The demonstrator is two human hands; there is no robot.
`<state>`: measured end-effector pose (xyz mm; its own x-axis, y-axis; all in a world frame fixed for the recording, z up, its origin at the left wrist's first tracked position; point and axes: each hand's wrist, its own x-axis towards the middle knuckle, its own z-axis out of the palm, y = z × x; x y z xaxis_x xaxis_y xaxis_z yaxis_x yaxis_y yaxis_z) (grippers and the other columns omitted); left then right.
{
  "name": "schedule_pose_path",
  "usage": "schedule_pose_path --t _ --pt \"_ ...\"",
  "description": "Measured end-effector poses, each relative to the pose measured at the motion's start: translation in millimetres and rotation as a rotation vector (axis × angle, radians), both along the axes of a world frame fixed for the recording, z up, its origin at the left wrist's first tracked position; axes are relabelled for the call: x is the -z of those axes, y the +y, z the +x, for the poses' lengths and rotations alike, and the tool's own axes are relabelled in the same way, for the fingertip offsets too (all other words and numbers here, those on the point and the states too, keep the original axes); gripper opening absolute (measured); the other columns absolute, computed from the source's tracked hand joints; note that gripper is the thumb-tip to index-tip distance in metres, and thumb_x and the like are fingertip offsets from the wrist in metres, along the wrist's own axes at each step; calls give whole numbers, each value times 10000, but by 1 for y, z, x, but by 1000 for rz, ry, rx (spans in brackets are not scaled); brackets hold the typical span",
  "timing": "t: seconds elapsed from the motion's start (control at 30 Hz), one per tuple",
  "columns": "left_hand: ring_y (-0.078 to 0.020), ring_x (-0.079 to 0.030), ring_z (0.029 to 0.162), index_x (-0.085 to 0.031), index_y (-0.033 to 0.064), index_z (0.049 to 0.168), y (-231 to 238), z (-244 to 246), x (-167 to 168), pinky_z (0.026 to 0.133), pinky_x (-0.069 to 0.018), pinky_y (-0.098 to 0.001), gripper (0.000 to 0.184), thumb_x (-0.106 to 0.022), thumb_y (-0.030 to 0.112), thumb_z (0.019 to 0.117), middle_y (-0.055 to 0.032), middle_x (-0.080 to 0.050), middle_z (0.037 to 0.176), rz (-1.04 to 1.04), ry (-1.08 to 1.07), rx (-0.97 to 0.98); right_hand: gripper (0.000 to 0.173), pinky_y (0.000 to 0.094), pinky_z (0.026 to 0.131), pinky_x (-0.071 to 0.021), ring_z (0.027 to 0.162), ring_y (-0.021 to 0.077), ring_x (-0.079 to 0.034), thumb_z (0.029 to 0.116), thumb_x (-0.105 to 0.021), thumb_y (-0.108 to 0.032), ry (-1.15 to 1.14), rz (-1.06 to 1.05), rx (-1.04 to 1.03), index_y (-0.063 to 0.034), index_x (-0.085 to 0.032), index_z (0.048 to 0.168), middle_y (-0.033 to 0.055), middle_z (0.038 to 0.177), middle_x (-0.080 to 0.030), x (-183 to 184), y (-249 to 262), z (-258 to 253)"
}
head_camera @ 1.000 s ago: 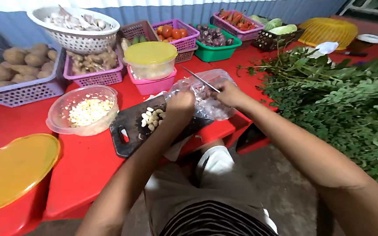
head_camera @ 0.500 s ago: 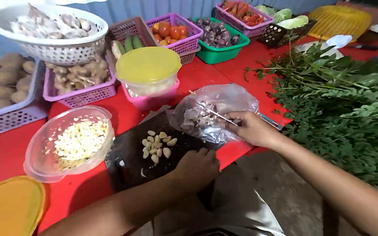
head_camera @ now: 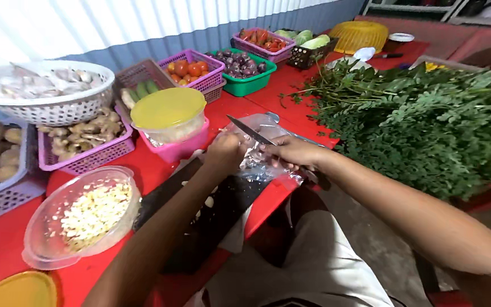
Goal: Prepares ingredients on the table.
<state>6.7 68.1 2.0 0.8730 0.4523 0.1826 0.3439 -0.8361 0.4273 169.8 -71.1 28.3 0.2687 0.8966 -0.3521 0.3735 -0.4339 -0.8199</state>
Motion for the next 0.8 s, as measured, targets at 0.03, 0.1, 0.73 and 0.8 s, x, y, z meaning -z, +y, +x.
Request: schedule_pose_path --t 0.03,0.1,0.73,0.8 --pt "-349 -659 1140 -711 27 1204 2 5 1 991 -501 -585 296 -538 201 1037 -194 -700 1177 -76 -43 36 301 168 400 -338 414 27 -399 1103 -464 -291 34 9 7 -57 -635 1025 6 640 -566 1 2 -1" --pt "-323 -685 1041 -737 -15 1090 2 14 6 965 -504 -553 267 -570 184 1030 -204 -721 1059 -255 -134 86 222 166 387 -332 407 23 -388 1088 -473 -188 61 11 8 -52 -637 1027 1 644 -563 2 6 -4" --pt "-445 -651 1080 -715 6 1047 15 -15 -6 855 -504 -686 205 -617 174 983 -236 -678 1143 16 160 -87 187 246 479 -374 500 57 -414 1049 -554 -134 -491 145 -191 -47 -702 1125 33 798 -614 -70 36 -37" --pt "-449 -636 1138 -730 53 1150 18 -18 0 900 -491 -702 228 -588 141 996 -228 -664 1227 11 192 -75 191 255 475 -376 494 64 -414 1045 -564 -140 -509 175 -166 -45 -708 1129 40 784 -610 -64 37 -30"
